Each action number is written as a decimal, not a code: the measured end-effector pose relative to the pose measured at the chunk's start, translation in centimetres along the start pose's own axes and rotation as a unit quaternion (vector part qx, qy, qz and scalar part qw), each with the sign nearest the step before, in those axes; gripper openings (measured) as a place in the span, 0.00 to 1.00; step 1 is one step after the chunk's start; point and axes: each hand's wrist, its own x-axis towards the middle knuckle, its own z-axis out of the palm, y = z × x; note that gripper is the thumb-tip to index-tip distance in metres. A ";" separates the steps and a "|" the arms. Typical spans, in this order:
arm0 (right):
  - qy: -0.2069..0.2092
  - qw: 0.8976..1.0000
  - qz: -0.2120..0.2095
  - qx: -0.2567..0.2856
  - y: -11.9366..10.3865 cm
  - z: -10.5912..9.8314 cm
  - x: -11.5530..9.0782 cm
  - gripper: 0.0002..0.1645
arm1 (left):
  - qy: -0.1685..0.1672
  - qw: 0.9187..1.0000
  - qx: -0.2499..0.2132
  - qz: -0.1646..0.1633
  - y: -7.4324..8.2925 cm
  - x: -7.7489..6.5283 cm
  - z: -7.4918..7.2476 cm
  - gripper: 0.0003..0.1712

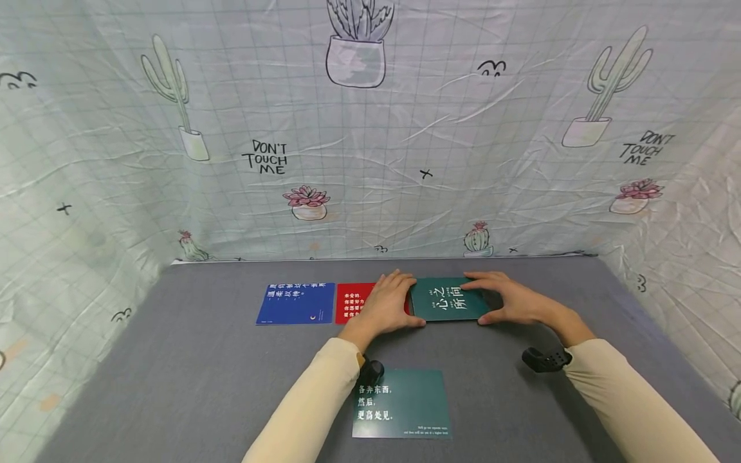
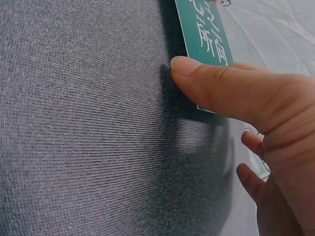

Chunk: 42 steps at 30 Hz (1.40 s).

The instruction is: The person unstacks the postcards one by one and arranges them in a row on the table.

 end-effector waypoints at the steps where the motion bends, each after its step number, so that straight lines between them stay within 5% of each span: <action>1: -0.001 1.000 0.000 -0.001 0.0 0.0 0.0 0.41 | -0.001 1.000 0.005 0.000 0.0 0.1 0.0 0.47; 42: -0.048 0.998 0.030 0.021 0.3 -0.1 0.7 0.41 | -0.048 0.997 0.051 -0.018 -0.2 0.6 0.0 0.47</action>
